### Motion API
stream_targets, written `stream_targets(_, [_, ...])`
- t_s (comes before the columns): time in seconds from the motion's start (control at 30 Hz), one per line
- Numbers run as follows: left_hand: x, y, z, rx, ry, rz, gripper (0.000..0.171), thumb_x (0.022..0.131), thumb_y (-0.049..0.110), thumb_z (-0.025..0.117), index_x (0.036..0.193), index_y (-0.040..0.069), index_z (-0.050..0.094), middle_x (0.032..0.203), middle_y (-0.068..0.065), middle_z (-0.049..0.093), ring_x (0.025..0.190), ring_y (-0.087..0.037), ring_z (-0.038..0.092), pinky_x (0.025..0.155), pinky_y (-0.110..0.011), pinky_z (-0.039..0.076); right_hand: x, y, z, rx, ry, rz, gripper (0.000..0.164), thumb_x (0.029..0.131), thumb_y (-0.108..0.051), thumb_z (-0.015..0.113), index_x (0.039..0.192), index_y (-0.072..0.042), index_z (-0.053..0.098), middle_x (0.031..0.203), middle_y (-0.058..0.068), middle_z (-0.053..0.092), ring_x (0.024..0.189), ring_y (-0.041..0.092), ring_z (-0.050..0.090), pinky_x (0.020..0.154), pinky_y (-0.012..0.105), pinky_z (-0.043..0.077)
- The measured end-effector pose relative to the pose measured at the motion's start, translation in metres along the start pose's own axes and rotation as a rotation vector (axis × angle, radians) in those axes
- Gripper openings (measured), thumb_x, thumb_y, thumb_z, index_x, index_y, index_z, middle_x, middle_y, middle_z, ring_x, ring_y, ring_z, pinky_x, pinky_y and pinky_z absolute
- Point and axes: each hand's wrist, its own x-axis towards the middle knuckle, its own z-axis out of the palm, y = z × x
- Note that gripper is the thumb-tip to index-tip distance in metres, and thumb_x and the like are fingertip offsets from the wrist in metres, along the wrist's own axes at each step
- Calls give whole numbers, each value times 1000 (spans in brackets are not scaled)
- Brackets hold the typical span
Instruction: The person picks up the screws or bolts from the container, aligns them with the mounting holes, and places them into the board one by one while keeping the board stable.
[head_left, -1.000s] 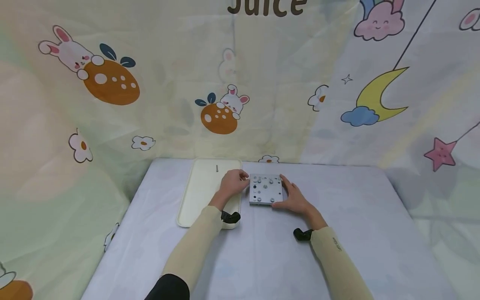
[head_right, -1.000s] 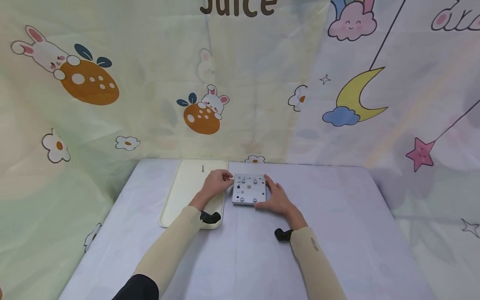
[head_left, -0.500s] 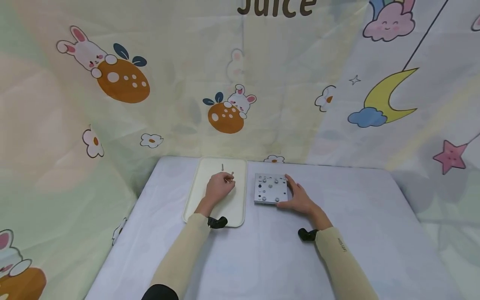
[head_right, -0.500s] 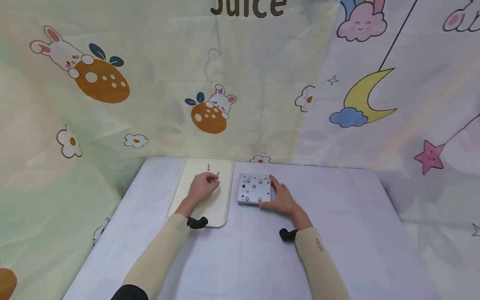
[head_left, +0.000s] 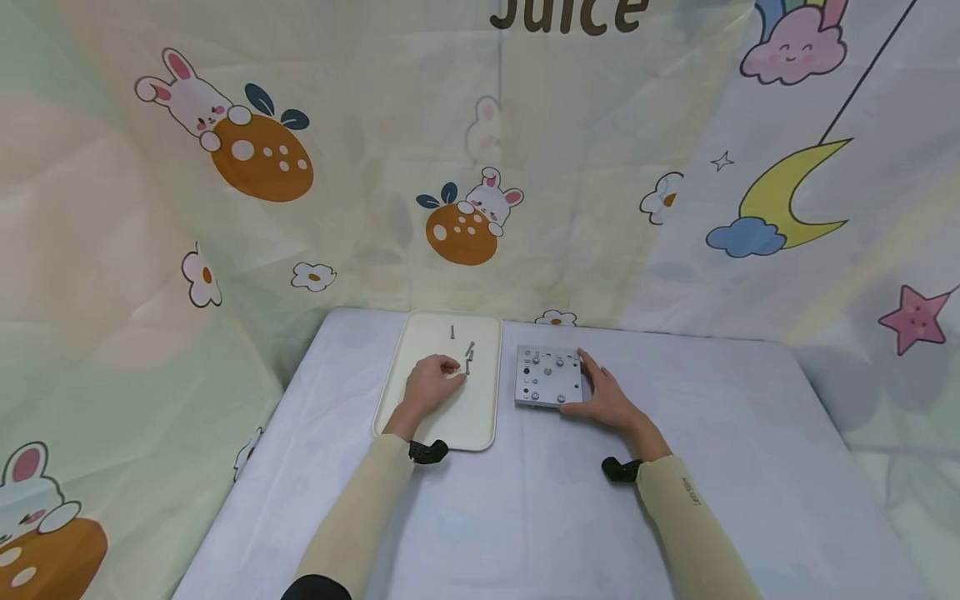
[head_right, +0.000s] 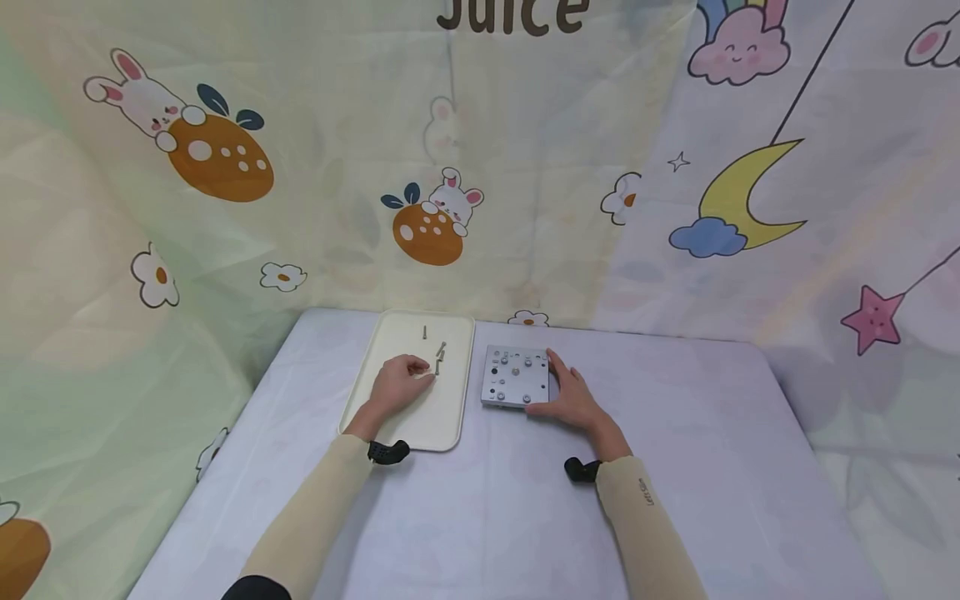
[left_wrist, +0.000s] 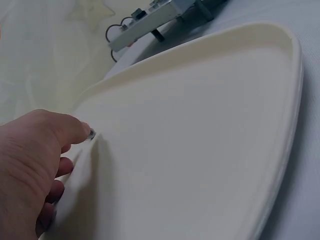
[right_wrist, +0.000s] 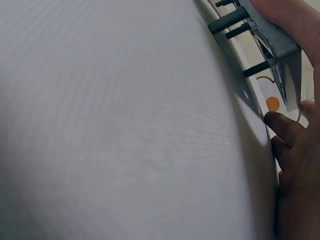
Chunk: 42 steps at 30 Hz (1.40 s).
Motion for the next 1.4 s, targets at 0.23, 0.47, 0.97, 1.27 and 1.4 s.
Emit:
stream_targets(0.23, [1, 5, 12, 99, 70, 1, 30, 78, 40, 79, 92, 14, 76, 90, 2, 66, 84, -17, 62, 75, -35, 49, 0, 1, 0, 6, 1, -2, 127, 65, -61, 81, 157, -17, 6, 154, 18, 29, 143, 39, 16, 113, 54, 3])
stream_targets(0.47, [-1, 11, 14, 128, 138, -22, 14, 83, 25, 73, 86, 12, 78, 87, -1, 65, 82, -20, 62, 71, -37, 50, 0, 1, -1, 10, -3, -6, 127, 65, -60, 81, 157, -17, 5, 154, 17, 30, 143, 36, 17, 114, 53, 2])
stream_targets(0.97, [-3, 10, 10, 35, 193, -103, 9, 78, 20, 72, 79, 13, 77, 78, 3, 69, 71, -17, 63, 64, -35, 51, 2, 3, 3, 5, 19, -15, 126, 65, -60, 82, 157, -17, 7, 152, 18, 32, 142, 38, 20, 113, 53, 3])
stream_targets(1.27, [-6, 11, 9, -4, 225, -97, 17, 77, 31, 72, 80, 15, 71, 83, 3, 62, 73, -17, 60, 66, -37, 49, 2, 5, 4, -6, 24, -7, 126, 65, -60, 81, 157, -21, 5, 153, 15, 32, 142, 38, 19, 112, 56, 9])
stream_targets(1.4, [-8, 17, 8, 0, 216, -94, 16, 77, 32, 71, 81, 16, 70, 84, 4, 62, 75, -17, 59, 66, -37, 48, 3, 8, 4, -4, 24, 7, 126, 64, -62, 81, 157, -23, 6, 154, 13, 32, 143, 37, 17, 112, 56, 9])
